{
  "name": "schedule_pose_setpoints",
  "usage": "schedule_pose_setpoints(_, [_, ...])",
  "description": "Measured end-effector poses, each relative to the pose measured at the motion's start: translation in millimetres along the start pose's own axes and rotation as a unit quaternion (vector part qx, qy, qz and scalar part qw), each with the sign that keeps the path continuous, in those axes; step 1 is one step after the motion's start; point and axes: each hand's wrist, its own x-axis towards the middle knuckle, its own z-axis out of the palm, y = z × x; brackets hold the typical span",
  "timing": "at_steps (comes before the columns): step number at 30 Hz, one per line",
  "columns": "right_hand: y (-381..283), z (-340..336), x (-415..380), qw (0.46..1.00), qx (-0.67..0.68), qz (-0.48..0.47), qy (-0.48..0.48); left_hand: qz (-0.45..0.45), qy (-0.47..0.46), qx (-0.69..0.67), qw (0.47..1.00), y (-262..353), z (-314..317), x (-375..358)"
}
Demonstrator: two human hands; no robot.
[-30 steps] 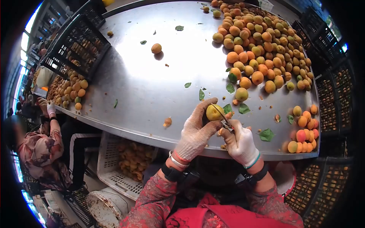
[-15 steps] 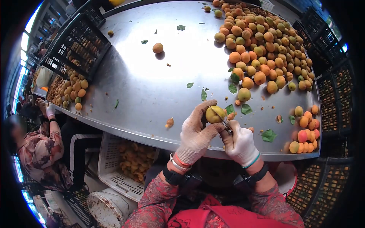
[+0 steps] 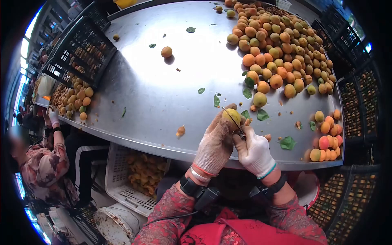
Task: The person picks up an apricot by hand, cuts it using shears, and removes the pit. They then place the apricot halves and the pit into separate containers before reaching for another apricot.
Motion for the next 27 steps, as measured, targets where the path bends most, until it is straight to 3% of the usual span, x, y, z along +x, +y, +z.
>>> schedule_pose_setpoints(13, [5.6, -0.8, -3.8, 0.998, -0.053, 0.025, 0.009, 0.029, 0.066, 0.087, 0.994, -10.1, 20.6, 3.1])
schedule_pose_setpoints(18, [3.4, -8.7, -2.9, 0.998, -0.052, 0.032, -0.01, 0.07, 0.032, 0.173, 0.982, -7.2, 13.1, 8.4])
schedule_pose_setpoints(20, [7.3, -5.6, -2.8, 0.999, -0.037, 0.022, 0.024, 0.084, 0.024, 0.202, 0.975, -9.2, 8.9, 9.4])
schedule_pose_setpoints(22, [10.6, -3.0, -2.3, 0.998, -0.06, 0.024, 0.014, 0.015, 0.041, 0.033, 0.998, -11.2, 6.4, 9.4])
schedule_pose_setpoints(25, [11.7, -5.2, -3.1, 0.996, -0.086, 0.02, 0.008, -0.039, 0.073, -0.078, 0.994, -17.2, 7.1, 9.6])
schedule_pose_setpoints(27, [12.3, -7.0, -3.9, 0.996, -0.087, 0.014, 0.013, -0.043, 0.071, -0.058, 0.995, -15.2, 7.9, 10.0])
